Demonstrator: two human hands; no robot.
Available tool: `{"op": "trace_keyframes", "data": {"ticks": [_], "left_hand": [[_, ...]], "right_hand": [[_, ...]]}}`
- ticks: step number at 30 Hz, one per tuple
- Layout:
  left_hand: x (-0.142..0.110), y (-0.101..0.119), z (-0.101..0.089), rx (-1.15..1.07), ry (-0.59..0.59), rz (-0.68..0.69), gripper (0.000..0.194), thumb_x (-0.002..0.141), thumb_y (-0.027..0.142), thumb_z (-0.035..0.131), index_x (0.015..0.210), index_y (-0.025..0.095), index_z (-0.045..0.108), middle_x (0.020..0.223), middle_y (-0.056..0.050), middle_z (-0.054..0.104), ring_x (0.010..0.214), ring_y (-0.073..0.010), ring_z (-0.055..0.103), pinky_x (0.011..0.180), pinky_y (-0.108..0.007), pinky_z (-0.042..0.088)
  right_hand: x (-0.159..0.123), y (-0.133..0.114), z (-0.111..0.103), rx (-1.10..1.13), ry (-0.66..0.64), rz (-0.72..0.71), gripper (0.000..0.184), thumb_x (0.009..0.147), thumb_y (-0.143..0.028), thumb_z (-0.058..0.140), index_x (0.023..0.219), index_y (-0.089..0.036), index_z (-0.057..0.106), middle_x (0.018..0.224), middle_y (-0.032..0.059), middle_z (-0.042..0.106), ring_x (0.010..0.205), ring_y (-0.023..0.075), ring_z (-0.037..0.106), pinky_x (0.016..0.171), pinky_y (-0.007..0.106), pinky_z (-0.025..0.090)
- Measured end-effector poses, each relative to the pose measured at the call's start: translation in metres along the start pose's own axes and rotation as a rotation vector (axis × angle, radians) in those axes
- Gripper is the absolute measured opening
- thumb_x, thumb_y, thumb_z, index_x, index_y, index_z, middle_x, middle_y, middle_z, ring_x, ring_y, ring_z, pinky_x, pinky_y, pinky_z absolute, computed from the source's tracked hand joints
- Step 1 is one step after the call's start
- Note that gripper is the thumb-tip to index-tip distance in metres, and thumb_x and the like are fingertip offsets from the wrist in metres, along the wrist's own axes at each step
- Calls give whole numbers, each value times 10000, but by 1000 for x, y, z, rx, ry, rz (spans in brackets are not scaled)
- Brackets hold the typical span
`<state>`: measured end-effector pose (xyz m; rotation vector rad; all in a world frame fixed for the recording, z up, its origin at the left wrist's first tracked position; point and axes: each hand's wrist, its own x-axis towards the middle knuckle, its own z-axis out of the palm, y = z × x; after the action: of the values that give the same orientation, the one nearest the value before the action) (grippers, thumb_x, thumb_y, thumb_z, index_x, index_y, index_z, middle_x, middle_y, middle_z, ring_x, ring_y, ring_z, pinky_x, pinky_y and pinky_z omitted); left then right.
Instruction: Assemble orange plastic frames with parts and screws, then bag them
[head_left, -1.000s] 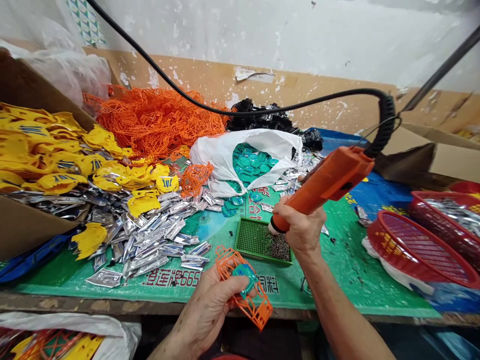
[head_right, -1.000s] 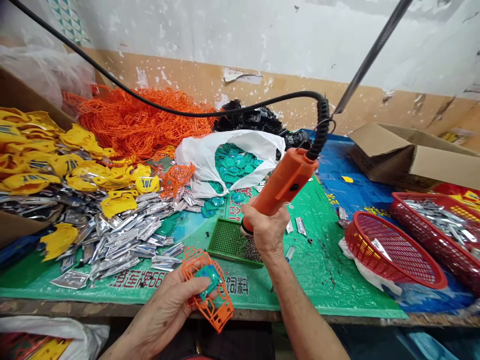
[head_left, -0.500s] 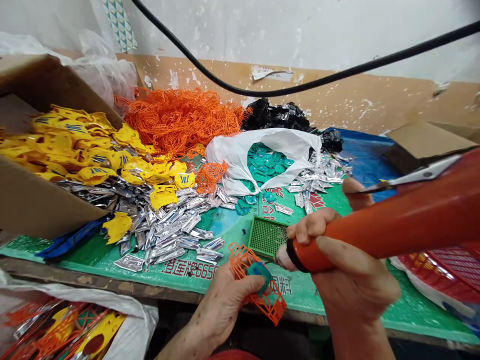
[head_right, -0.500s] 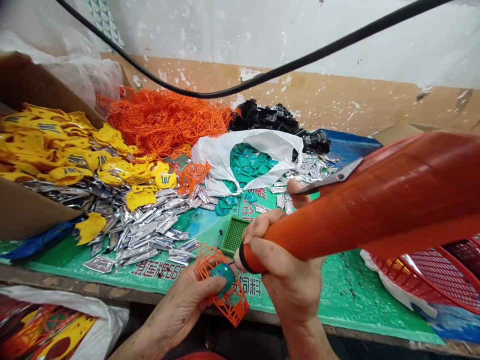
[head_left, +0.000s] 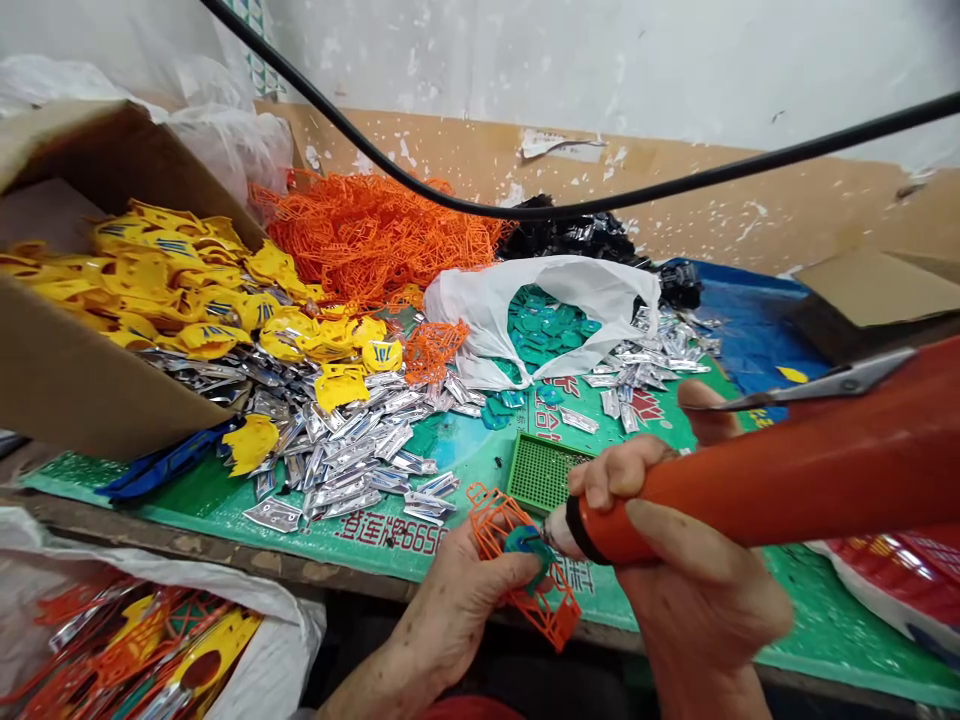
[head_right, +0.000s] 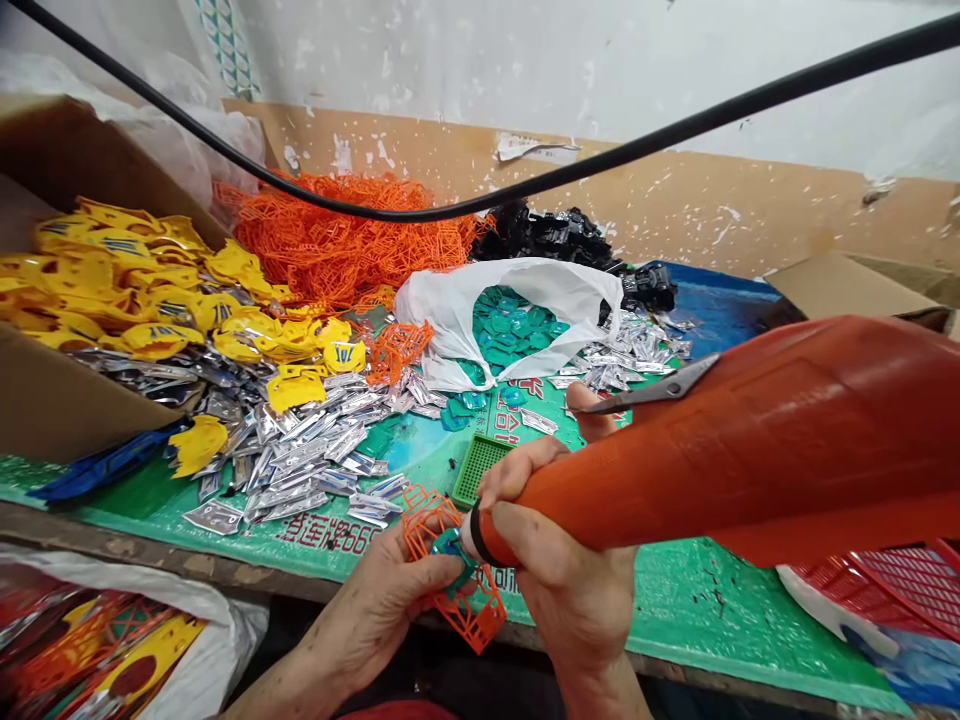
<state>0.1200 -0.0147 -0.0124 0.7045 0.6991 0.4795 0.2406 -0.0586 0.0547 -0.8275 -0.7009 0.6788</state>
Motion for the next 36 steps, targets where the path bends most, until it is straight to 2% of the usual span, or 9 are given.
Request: {"op": "trace_keyframes", "data": {"ticks": [5, 13, 20, 22, 24, 26, 31, 36], "left_hand": [[0, -2, -1, 31, 1, -3, 251, 633, 135, 667, 881, 130, 631, 797, -24, 628, 676, -141, 568, 648, -277, 471], [-1, -4, -1, 38, 5, -4, 194, 623, 138, 670, 810, 144, 618, 686, 7, 599, 589, -116, 540, 611, -260, 462], [1, -4, 0, 33, 28, 11, 202, 592, 165, 714, 770, 142, 621, 665, 10, 587, 600, -123, 545, 611, -255, 459], [2, -6, -1, 30, 31, 18, 196, 592, 166, 721, 759, 144, 620, 655, 15, 579, 598, -124, 541, 610, -258, 457], [2, -8, -2, 34, 35, 21, 206, 593, 175, 729, 772, 144, 632, 659, 12, 590, 590, -127, 538, 600, -262, 455], [2, -9, -4, 42, 24, 24, 211, 598, 186, 739, 784, 144, 648, 660, 9, 602, 588, -132, 542, 599, -265, 453], [-1, -8, -7, 115, -54, 26, 142, 637, 217, 753, 735, 146, 677, 633, 3, 627, 614, -152, 578, 636, -264, 448], [-5, -1, -10, 96, -118, -3, 185, 664, 217, 751, 827, 146, 699, 731, -24, 659, 686, -164, 603, 693, -277, 467]], "right_hand": [[0, 1, 2, -19, 14, 15, 644, 667, -70, 655, 1216, -371, 506, 677, -51, 573, 613, 118, 563, 602, 279, 522], [-3, 4, 3, -48, 24, 18, 622, 668, -90, 671, 1195, -371, 494, 674, -52, 571, 599, 133, 556, 540, 279, 516], [-8, 9, 0, -109, -16, 16, 652, 654, -95, 659, 1215, -358, 456, 658, -68, 567, 561, 129, 545, 593, 315, 501], [-9, 11, -1, -143, -39, 20, 558, 650, -87, 646, 1134, -329, 512, 666, -62, 566, 578, 133, 547, 608, 322, 495], [-8, 14, -3, -169, -67, 20, 355, 649, -83, 628, 945, -271, 577, 674, -51, 557, 597, 132, 549, 608, 315, 488], [-8, 16, -5, -181, -107, 26, 240, 654, -84, 616, 832, -239, 571, 674, -48, 546, 602, 131, 548, 594, 310, 484], [-11, 15, -7, -216, -191, 59, 419, 639, -54, 635, 1008, -241, 567, 663, -51, 558, 576, 135, 548, 571, 318, 497], [1, -3, -8, -102, -101, -25, 686, 612, -65, 652, 1213, -352, 485, 652, -65, 586, 545, 143, 556, 519, 306, 499]]}}
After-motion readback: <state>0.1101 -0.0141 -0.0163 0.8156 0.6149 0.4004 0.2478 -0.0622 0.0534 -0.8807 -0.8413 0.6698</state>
